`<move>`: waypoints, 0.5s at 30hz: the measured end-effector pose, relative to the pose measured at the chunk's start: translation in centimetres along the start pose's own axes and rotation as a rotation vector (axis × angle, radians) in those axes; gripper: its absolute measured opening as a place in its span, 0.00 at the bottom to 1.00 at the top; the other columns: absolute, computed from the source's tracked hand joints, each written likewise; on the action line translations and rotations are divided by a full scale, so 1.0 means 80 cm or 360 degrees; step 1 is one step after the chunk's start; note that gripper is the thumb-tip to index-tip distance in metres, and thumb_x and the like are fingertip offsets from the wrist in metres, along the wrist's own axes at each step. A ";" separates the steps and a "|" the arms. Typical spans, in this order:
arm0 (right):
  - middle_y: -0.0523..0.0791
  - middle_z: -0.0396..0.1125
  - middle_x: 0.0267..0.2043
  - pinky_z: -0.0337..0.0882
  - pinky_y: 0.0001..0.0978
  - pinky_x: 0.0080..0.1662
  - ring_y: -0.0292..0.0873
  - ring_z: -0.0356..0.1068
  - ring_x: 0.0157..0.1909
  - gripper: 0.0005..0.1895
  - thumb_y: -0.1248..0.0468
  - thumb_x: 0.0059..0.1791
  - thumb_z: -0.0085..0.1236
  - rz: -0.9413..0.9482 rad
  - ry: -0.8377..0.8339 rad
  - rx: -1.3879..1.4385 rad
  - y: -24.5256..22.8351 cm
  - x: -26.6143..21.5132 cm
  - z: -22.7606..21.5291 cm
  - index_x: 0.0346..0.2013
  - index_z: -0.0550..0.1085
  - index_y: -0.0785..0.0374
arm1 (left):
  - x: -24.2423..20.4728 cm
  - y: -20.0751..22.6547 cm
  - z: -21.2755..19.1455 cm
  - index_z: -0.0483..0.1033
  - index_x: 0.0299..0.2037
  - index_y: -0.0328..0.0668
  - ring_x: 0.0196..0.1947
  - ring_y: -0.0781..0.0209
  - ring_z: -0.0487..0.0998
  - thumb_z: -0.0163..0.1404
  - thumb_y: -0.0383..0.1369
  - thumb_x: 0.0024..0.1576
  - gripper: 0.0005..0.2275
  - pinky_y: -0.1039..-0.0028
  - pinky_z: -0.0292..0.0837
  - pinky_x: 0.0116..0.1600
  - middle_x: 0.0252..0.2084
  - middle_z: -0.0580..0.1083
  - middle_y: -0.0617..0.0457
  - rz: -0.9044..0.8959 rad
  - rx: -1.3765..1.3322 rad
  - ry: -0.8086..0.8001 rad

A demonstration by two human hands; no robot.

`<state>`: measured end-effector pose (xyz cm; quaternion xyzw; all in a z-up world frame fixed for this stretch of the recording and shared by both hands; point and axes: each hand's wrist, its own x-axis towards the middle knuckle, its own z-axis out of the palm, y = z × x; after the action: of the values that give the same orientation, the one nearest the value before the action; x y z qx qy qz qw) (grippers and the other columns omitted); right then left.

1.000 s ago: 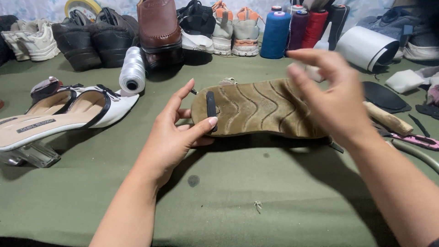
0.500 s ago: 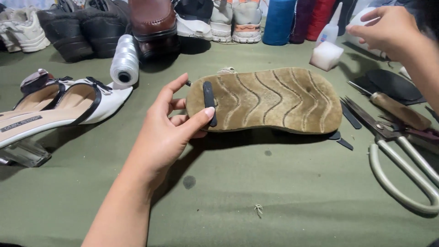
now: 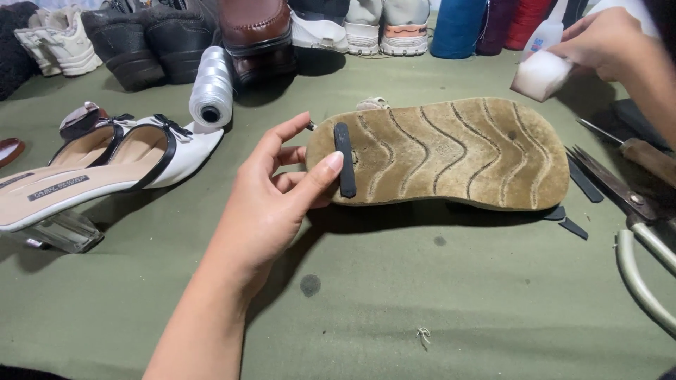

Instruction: The person cleans the sole of a sandal with a cloth, then uses scissors to cut a black rubber strip into smaller pieces. They apply glue to the sole and attach the cut rubber pieces to reinforce the worn area.

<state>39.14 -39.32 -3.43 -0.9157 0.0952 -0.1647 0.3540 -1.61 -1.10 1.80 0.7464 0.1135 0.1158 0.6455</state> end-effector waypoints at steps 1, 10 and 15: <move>0.38 0.74 0.38 0.65 0.37 0.22 0.40 0.70 0.22 0.24 0.47 0.34 0.82 -0.0001 -0.0003 0.0004 0.008 0.008 0.003 0.38 0.81 0.48 | 0.003 -0.001 -0.001 0.68 0.70 0.55 0.29 0.73 0.72 0.57 0.41 0.48 0.34 0.82 0.78 0.48 0.51 0.66 0.52 0.0000 0.0004 0.0004; 0.42 0.69 0.36 0.60 0.44 0.25 0.42 0.62 0.31 0.17 0.46 0.54 0.73 -0.0581 0.0085 -0.0226 0.007 -0.007 -0.025 0.40 0.76 0.53 | 0.059 0.004 -0.045 0.73 0.43 0.48 0.25 0.77 0.76 0.61 0.30 0.61 0.08 0.83 0.72 0.35 0.29 0.80 0.60 0.0804 0.0394 0.0833; 0.31 0.57 0.72 0.46 0.75 0.64 0.40 0.60 0.66 0.25 0.43 0.58 0.41 -0.0243 -0.0466 -0.0139 -0.127 -0.131 -0.083 0.68 0.63 0.44 | 0.152 0.028 -0.073 0.73 0.42 0.40 0.28 0.72 0.86 0.56 0.28 0.70 0.05 0.82 0.73 0.34 0.27 0.80 0.54 0.1438 0.0762 0.0747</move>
<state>27.54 -32.96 5.65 -0.9490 -0.0203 -0.0516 0.3103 8.07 7.92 5.12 0.8007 -0.0538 0.5148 0.3016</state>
